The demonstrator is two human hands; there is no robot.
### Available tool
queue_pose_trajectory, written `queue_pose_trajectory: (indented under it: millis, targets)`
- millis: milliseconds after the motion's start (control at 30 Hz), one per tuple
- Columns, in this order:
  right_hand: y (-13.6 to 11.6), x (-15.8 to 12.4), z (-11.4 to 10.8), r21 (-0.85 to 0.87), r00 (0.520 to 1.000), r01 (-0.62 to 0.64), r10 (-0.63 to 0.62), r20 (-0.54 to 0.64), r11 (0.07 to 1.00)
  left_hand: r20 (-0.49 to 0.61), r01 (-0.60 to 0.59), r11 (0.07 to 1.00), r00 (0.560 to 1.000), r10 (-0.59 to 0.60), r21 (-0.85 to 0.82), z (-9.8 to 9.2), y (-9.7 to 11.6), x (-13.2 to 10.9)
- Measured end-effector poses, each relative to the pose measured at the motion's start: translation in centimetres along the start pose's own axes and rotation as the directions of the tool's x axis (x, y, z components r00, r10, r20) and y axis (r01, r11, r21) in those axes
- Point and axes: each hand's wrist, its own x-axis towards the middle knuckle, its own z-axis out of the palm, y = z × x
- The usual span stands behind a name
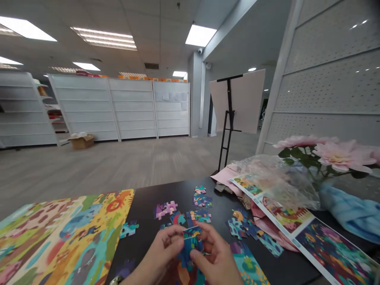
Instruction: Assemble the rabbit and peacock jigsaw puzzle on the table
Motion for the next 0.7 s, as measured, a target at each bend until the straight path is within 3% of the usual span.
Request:
queue_pose_trajectory:
  millis: [200, 300, 500, 700]
  targets:
    - [-1.1, 0.2, -0.7, -0.098, 0.989, -0.027, 0.041, 0.142, 0.995, 0.101, -0.029, 0.999, 0.995, 0.026, 0.030, 0.3, 0.0, -0.3]
    - [-1.4, 0.6, -1.5, -0.177, 0.996, -0.014, 0.029, 0.087, 0.984, 0.069, -0.012, 0.996, 0.998, 0.006, 0.089, 0.2, 0.4, -0.4]
    - [-2.6, 0.9, -2.6, -0.069, 0.994, -0.045, 0.038, -0.101, 0.997, -0.071, 0.001, 0.980, 0.997, 0.013, 0.198, -0.3, 1.5, -0.2]
    - [-2.5, 0.4, -1.8, -0.042, 0.991, -0.127, 0.128, 0.031, 0.991, -0.052, -0.026, 0.978, 0.998, 0.038, 0.208, 0.4, 2.0, -0.2]
